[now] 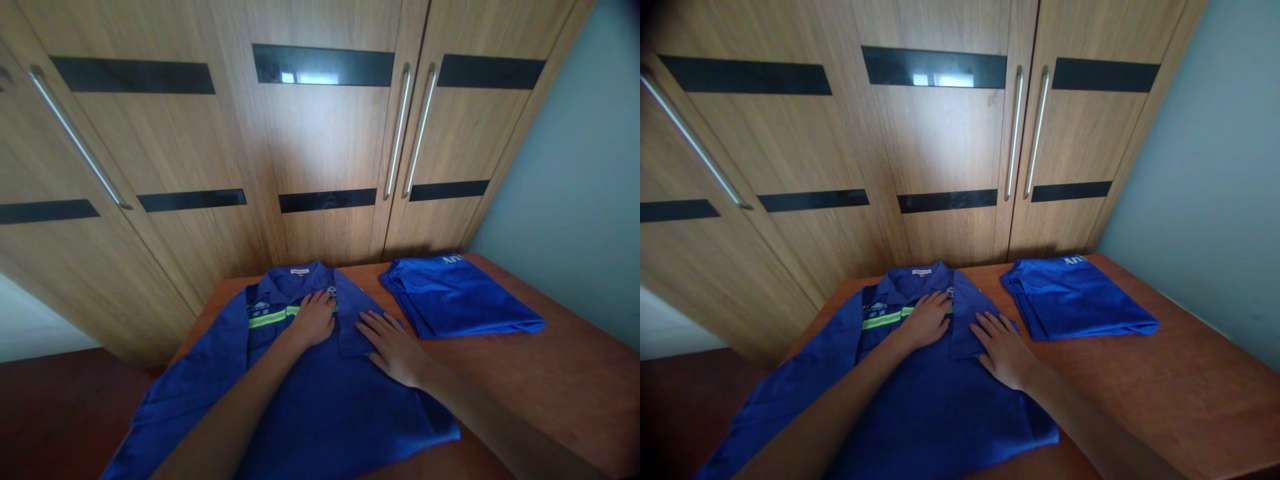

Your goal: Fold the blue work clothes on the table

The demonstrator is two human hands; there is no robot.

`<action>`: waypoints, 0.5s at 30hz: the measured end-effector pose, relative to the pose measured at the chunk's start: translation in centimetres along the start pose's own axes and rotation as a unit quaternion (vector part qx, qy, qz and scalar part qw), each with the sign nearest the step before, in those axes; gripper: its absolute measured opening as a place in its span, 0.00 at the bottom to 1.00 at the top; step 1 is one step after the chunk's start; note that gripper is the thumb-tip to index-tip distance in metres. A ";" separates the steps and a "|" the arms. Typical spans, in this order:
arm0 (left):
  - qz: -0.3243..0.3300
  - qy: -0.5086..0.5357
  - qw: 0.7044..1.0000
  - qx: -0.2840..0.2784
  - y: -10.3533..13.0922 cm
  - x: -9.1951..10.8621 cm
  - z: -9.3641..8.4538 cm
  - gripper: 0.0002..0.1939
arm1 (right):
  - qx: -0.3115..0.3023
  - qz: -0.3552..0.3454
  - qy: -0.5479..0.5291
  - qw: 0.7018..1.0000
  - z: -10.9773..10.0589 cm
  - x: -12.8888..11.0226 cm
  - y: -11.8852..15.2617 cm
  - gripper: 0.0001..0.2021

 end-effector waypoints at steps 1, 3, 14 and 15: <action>-0.003 0.001 1.000 0.004 0.2 -0.4 -0.3 0.24 | 0.000 -0.002 -0.002 1.000 0.0 0.0 0.2 0.30; -0.018 0.001 1.000 0.024 0.9 -1.8 -1.3 0.24 | -0.002 -0.006 -0.013 1.000 -0.1 0.3 0.8 0.31; -0.222 -0.038 0.973 0.051 8.7 -17.9 -4.2 0.26 | 0.057 0.055 -0.082 0.994 -4.6 3.2 -2.3 0.25; -0.228 -0.031 0.972 0.041 8.8 -18.5 -3.5 0.27 | 0.082 0.046 -0.072 0.993 -4.7 3.0 -3.4 0.24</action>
Point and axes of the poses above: each hand's wrist, its own y-axis away from the middle knuckle, its own z-axis out of the palm, x = y × z, the point moved 9 cm from there along -y, towards the middle knuckle, and after that the axes turned 3 degrees about z, right-handed, at the moved point
